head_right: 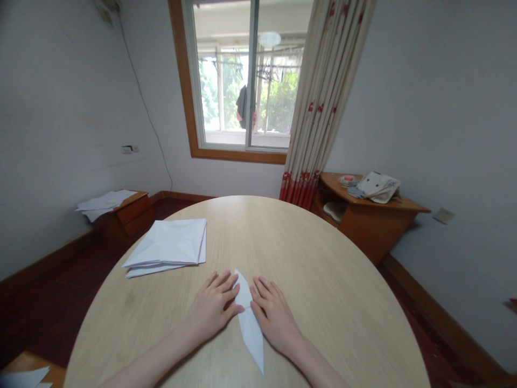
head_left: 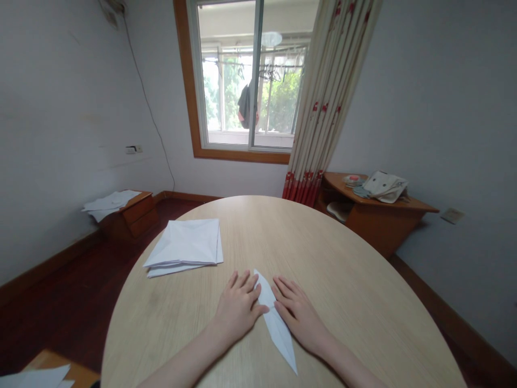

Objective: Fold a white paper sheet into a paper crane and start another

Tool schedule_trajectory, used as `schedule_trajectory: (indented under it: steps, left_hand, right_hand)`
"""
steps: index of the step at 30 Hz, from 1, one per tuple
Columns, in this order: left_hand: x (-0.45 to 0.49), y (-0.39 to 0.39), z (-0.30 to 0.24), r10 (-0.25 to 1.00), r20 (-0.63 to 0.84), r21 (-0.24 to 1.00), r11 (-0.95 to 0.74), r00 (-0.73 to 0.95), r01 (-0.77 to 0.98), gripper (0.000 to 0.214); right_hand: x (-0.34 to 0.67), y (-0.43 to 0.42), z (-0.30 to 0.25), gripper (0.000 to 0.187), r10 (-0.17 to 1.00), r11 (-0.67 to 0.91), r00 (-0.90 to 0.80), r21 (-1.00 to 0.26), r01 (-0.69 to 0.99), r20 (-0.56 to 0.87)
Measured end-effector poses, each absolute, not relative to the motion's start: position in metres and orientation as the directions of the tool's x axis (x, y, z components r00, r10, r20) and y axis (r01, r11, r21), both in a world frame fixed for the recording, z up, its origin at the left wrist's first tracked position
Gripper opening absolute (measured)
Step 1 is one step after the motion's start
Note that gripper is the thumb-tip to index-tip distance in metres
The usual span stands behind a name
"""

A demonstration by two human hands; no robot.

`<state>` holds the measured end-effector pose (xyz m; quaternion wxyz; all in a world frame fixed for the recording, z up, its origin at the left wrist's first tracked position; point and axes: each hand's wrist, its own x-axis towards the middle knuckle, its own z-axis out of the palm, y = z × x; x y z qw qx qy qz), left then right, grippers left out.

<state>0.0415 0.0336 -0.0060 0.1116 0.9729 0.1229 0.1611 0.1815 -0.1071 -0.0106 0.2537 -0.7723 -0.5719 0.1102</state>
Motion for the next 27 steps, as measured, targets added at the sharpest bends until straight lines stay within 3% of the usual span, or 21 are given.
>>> schedule_trajectory:
  steps: [6,10,21,27]
  left_hand:
    - [0.043,0.033,-0.009,0.325,0.366,0.345,-0.918,0.872,0.197,0.043]
    - [0.044,0.032,-0.004,0.331,0.375,0.377,-0.908,0.866,0.184,0.035]
    - [0.044,0.031,-0.005,0.365,0.352,0.407,-0.889,0.862,0.211,0.038]
    - [0.044,0.032,-0.003,0.373,0.322,0.402,-0.886,0.870,0.231,0.038]
  right_hand:
    - [0.186,-0.110,-0.007,0.031,0.930,-0.213,0.362,-0.698,0.684,0.071]
    - [0.185,-0.110,-0.006,0.026,0.938,-0.199,0.343,-0.730,0.654,0.052]
    - [0.180,-0.112,0.000,0.040,0.944,-0.203,0.331,-0.773,0.601,0.010]
    - [0.177,-0.113,-0.011,0.048,0.876,-0.199,0.481,-0.890,0.411,0.026]
